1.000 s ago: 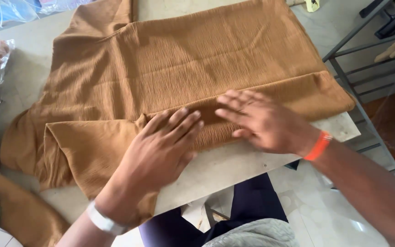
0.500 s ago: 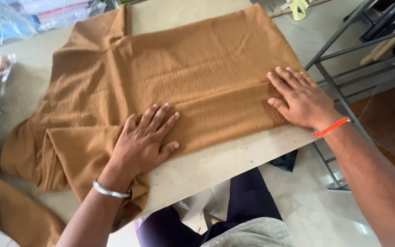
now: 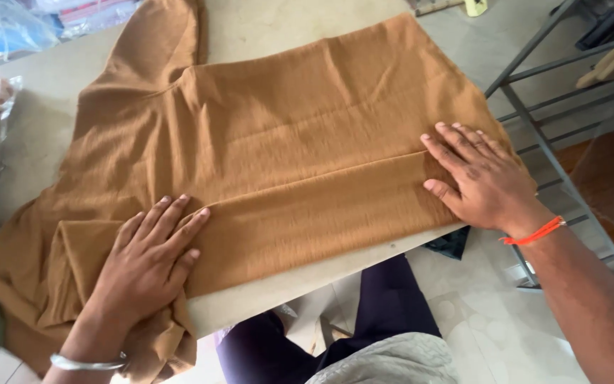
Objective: Folding a brown button-down shirt and placing it into a plastic bag.
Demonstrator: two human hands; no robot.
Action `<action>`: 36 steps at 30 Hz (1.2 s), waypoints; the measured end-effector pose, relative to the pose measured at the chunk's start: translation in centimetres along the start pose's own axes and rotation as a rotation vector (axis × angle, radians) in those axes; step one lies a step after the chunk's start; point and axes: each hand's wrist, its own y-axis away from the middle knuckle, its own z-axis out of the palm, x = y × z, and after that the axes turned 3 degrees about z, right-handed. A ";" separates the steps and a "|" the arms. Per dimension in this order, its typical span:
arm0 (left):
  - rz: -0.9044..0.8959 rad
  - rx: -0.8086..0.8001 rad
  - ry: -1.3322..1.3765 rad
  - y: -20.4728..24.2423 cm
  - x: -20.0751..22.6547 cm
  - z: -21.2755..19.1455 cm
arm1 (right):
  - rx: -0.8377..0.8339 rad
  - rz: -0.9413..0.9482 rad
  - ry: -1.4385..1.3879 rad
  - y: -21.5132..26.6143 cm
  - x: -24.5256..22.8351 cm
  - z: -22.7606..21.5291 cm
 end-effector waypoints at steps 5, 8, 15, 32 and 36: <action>0.037 -0.001 0.006 -0.3 0.0 -0.4 | 0.001 -0.011 0.020 -0.1 0.2 0.1; 0.065 0.046 -0.108 -1.1 1.3 -0.8 | -0.008 -0.021 0.188 -0.6 -0.9 -0.6; 0.194 -0.177 0.196 -6.4 11.4 -0.6 | 0.009 -0.523 -0.290 -4.0 -13.2 -1.0; 0.212 0.016 0.062 -1.7 11.3 -2.2 | 0.009 -0.183 -0.051 -1.4 -5.9 0.2; 0.030 0.050 0.012 6.3 9.2 -3.2 | 0.010 -0.185 -0.070 -1.6 -6.4 -0.1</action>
